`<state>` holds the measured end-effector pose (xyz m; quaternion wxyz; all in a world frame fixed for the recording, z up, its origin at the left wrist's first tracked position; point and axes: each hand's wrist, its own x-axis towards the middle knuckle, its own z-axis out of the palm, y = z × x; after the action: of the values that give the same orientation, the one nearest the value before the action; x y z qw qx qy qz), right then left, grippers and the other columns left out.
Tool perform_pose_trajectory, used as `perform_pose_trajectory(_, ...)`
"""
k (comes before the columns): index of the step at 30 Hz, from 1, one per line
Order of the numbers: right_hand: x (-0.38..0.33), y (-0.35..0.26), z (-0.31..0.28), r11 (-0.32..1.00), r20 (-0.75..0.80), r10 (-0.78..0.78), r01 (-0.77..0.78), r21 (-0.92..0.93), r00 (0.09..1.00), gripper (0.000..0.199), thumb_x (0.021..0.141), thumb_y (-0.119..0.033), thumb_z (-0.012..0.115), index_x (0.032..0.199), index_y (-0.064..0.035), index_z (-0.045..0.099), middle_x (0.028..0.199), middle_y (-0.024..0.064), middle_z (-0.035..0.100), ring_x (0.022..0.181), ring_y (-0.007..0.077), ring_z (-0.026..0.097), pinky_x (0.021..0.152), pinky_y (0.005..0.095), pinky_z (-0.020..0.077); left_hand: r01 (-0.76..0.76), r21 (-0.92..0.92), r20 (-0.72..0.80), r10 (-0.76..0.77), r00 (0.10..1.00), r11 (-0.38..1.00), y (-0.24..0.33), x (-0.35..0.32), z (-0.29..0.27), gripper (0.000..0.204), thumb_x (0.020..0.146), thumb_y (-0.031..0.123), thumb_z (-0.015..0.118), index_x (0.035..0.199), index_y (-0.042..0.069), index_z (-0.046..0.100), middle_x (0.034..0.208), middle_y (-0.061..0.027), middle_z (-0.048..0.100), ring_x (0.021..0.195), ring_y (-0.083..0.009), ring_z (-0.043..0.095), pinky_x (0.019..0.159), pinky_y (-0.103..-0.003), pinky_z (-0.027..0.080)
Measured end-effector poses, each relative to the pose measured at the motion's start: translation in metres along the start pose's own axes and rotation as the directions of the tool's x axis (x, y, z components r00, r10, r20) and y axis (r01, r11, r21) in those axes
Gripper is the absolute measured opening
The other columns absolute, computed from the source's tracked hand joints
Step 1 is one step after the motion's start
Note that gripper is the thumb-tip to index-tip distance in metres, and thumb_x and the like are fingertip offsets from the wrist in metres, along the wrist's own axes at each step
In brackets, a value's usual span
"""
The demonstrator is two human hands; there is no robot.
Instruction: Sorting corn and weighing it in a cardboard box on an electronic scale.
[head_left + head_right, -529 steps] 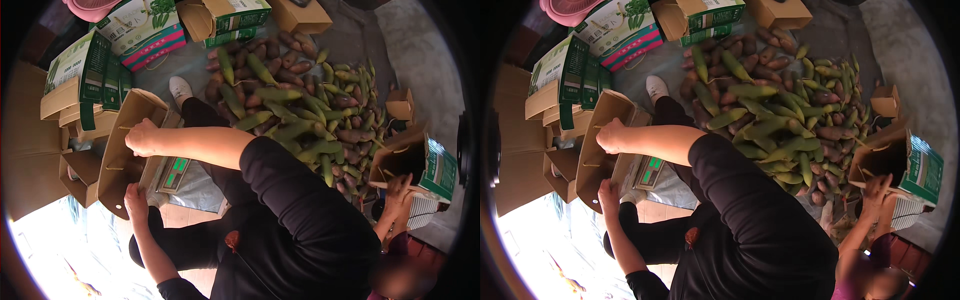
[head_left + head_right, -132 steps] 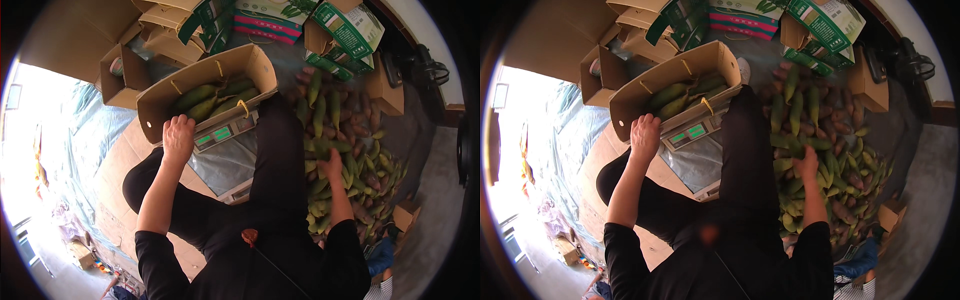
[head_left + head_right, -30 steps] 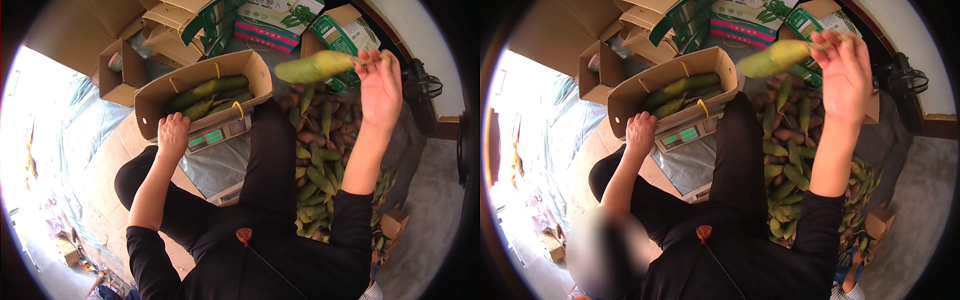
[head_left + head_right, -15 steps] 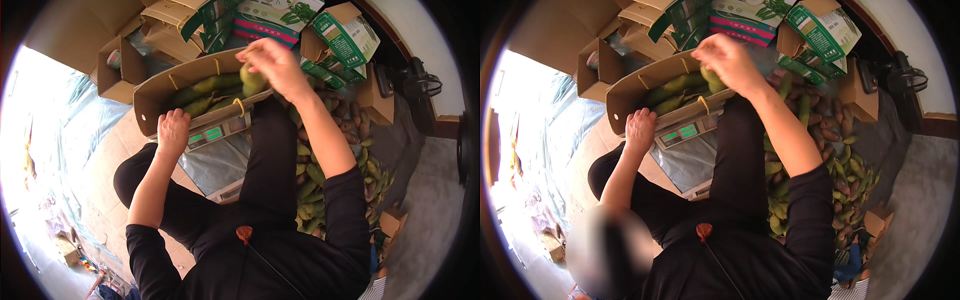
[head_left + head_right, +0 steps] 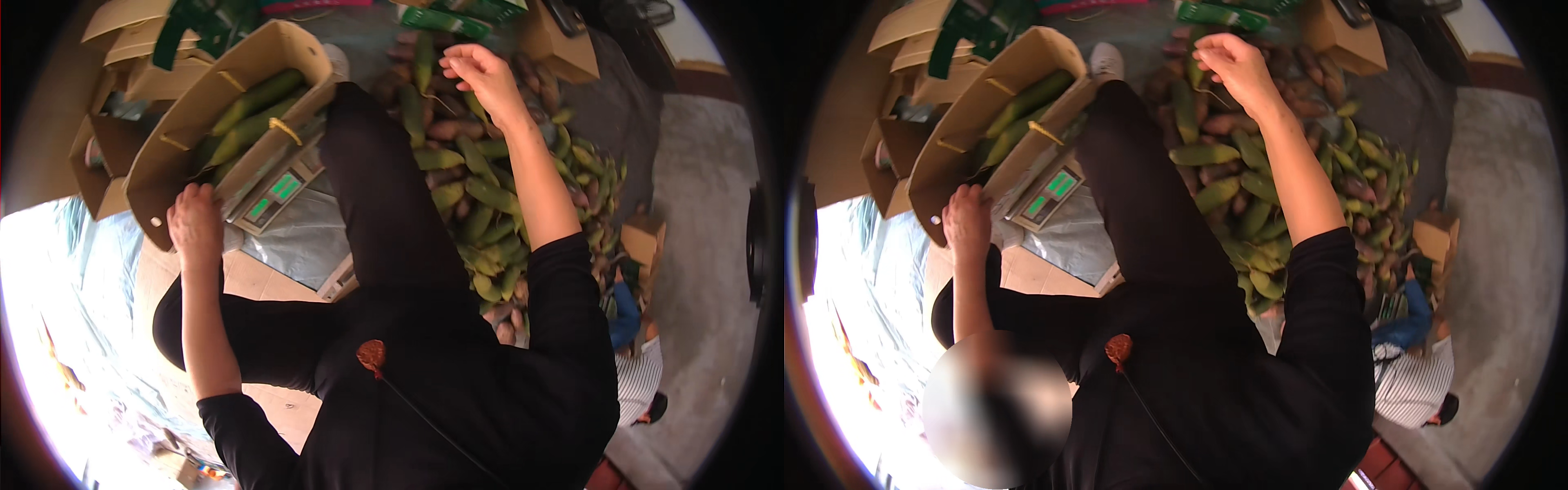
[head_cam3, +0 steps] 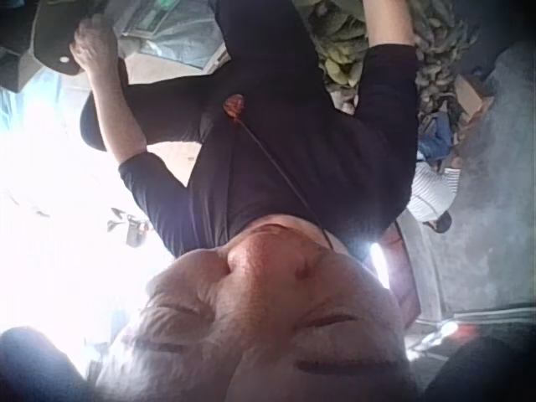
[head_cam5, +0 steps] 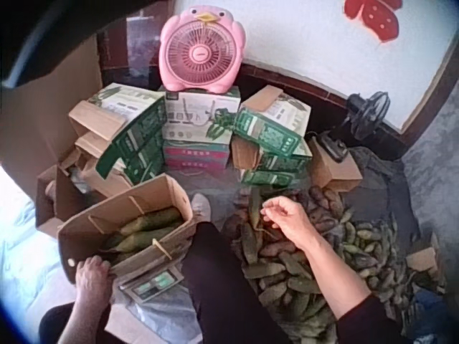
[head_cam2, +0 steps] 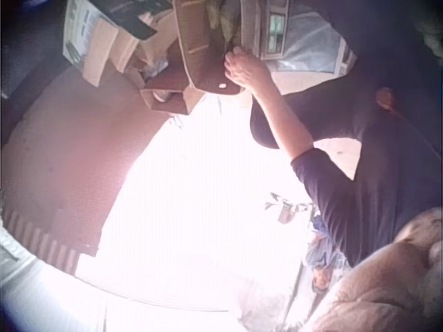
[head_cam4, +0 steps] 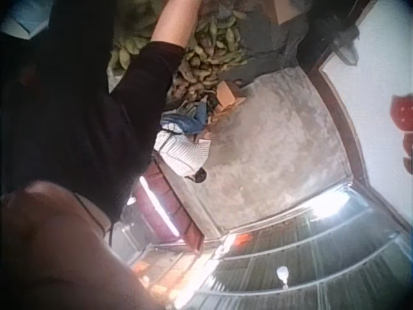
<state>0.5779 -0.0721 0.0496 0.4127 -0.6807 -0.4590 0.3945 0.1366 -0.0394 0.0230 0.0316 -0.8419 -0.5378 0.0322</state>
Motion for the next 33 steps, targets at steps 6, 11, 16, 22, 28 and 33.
perform_pose_trajectory(6,-0.086,0.145,-0.058,0.93,-0.303,0.276,-0.333,-0.155,0.912,0.017,0.084,-0.008,0.061,0.099,-0.0009,0.061,0.088,0.0057,0.066,0.078,0.0115,0.06,0.065,0.026,0.0462,0.039,-0.001,0.067,-0.039,0.997,0.999,0.003,-0.003,-0.004,0.016,0.075,0.014,0.066,0.087,0.007,0.057,0.087,-0.0084,0.055,0.091,-0.0271,0.056,0.076,-0.041,0.044)
perform_pose_trajectory(11,-0.177,0.24,-0.081,0.814,-0.374,0.414,-0.521,-0.256,0.83,0.018,0.076,-0.013,0.066,0.091,-0.0022,0.064,0.083,0.0111,0.066,0.078,0.0217,0.063,0.072,0.0336,0.0478,0.021,0.006,0.07,-0.021,0.997,1.0,0.007,-0.002,-0.005,0.018,0.076,0.015,0.067,0.089,0.006,0.058,0.089,-0.0083,0.055,0.092,-0.0274,0.056,0.077,-0.041,0.043)
perform_pose_trajectory(16,-0.232,0.29,-0.079,0.722,-0.288,0.515,-0.589,-0.363,0.808,0.019,0.072,-0.016,0.068,0.087,-0.0052,0.066,0.084,0.0133,0.066,0.082,0.0271,0.063,0.074,0.0358,0.0483,0.023,-0.073,0.043,-0.02,0.999,0.997,0.008,-0.001,-0.012,0.027,0.074,0.023,0.07,0.093,0.007,0.059,0.089,-0.0084,0.057,0.091,-0.0282,0.055,0.079,-0.041,0.042)
perform_pose_trajectory(22,-0.207,0.282,-0.037,0.753,-0.241,0.526,-0.578,-0.314,0.816,0.022,0.071,-0.018,0.07,0.089,-0.0063,0.065,0.087,0.0126,0.066,0.084,0.0307,0.062,0.075,0.0386,0.0488,0.056,-0.202,-0.009,-0.059,0.998,0.978,-0.011,-0.008,-0.016,0.03,0.072,0.027,0.071,0.093,0.007,0.061,0.087,-0.0066,0.058,0.088,-0.0258,0.056,0.08,-0.04,0.041)
perform_pose_trajectory(28,-0.142,0.259,-0.003,0.745,-0.209,0.297,-0.364,-0.559,0.932,0.032,0.068,-0.013,0.071,0.098,-0.0074,0.06,0.095,0.0123,0.063,0.092,0.0322,0.059,0.08,0.0411,0.0477,0.068,-0.295,-0.078,-0.095,0.992,0.953,-0.017,-0.008,-0.017,0.03,0.072,0.03,0.071,0.087,0.007,0.062,0.083,-0.0063,0.058,0.083,-0.0258,0.056,0.079,-0.04,0.041)
perform_pose_trajectory(33,-0.088,0.231,0.026,0.565,-0.03,0.123,-0.095,-0.82,0.992,0.052,0.064,-0.011,0.075,0.111,-0.0137,0.053,0.112,0.008,0.055,0.107,0.0307,0.049,0.087,0.0407,0.0446,0.116,-0.309,-0.134,-0.164,0.977,0.944,-0.026,-0.011,-0.022,0.026,0.075,0.03,0.071,0.082,0.006,0.062,0.078,-0.0074,0.058,0.081,-0.0267,0.057,0.077,-0.039,0.041)
